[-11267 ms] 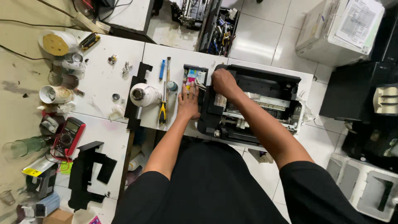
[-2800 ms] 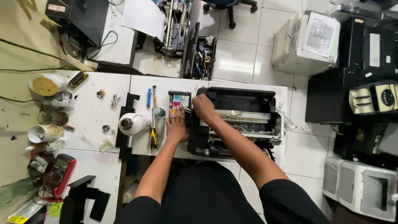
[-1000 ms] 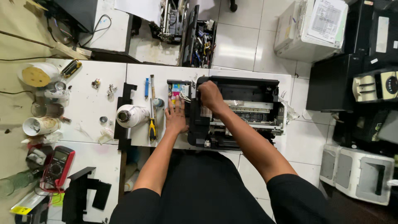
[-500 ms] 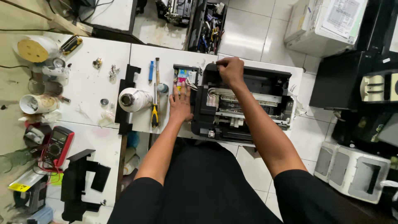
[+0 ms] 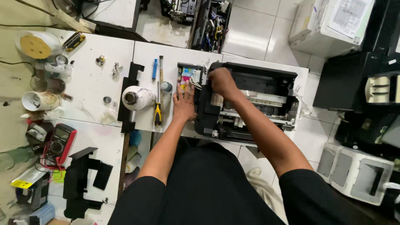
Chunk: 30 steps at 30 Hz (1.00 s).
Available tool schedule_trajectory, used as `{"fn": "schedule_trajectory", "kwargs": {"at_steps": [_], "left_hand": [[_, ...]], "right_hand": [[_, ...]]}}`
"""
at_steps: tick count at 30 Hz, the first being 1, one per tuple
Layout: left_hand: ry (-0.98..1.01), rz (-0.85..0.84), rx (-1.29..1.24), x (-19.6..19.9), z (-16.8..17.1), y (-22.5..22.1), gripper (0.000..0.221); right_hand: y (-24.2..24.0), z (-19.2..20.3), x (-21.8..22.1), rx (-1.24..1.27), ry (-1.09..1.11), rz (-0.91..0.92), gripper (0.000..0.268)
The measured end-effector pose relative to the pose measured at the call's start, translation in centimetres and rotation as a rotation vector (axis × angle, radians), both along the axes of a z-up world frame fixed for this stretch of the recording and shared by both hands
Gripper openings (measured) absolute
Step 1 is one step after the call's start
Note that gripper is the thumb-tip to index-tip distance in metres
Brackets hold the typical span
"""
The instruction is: The person works on a disassembled printer on a cluttered workbench, repeatedly inserting and removing a multi-colored ink cartridge assembly and adjusting internal components. They use a cloth to wipe parts inside the printer and handle a small plastic bag containing a component. The task appears to be maintenance or repair of the printer's ink delivery system.
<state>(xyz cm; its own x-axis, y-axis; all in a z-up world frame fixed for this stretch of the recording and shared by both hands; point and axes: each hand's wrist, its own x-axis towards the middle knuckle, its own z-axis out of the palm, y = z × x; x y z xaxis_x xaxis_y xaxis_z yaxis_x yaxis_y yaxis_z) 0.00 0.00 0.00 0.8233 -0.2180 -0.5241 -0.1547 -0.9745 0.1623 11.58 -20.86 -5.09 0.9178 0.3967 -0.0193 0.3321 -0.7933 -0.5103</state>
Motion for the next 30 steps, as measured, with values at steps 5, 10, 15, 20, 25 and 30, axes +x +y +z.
{"fn": "schedule_trajectory", "kwargs": {"at_steps": [5, 10, 15, 20, 25, 30], "left_hand": [[-0.012, -0.009, 0.020, 0.0, -0.1, -0.1, 0.145], [-0.025, -0.011, 0.004, 0.2, 0.1, -0.2, 0.143], [0.018, -0.013, 0.015, 0.4, 0.2, 0.1, 0.145], [0.037, -0.020, 0.032, 0.0, 1.4, 0.1, 0.143], [0.046, -0.043, 0.015, 0.3, 0.1, 0.2, 0.143], [0.051, -0.055, 0.003, 0.3, -2.2, 0.6, 0.141]], "right_hand": [[1.1, 1.6, -0.2, 0.038, -0.049, 0.009, 0.020], [1.6, 1.9, -2.7, 0.068, -0.080, 0.110, 0.018], [1.9, 5.8, -4.4, -0.043, -0.227, 0.178, 0.025], [3.1, 6.6, -7.1, -0.205, -0.417, 0.290, 0.016], [4.9, 7.2, -8.9, -0.294, -0.451, 0.292, 0.014], [6.6, 5.9, -12.0, -0.424, -0.527, 0.338, 0.021]]}}
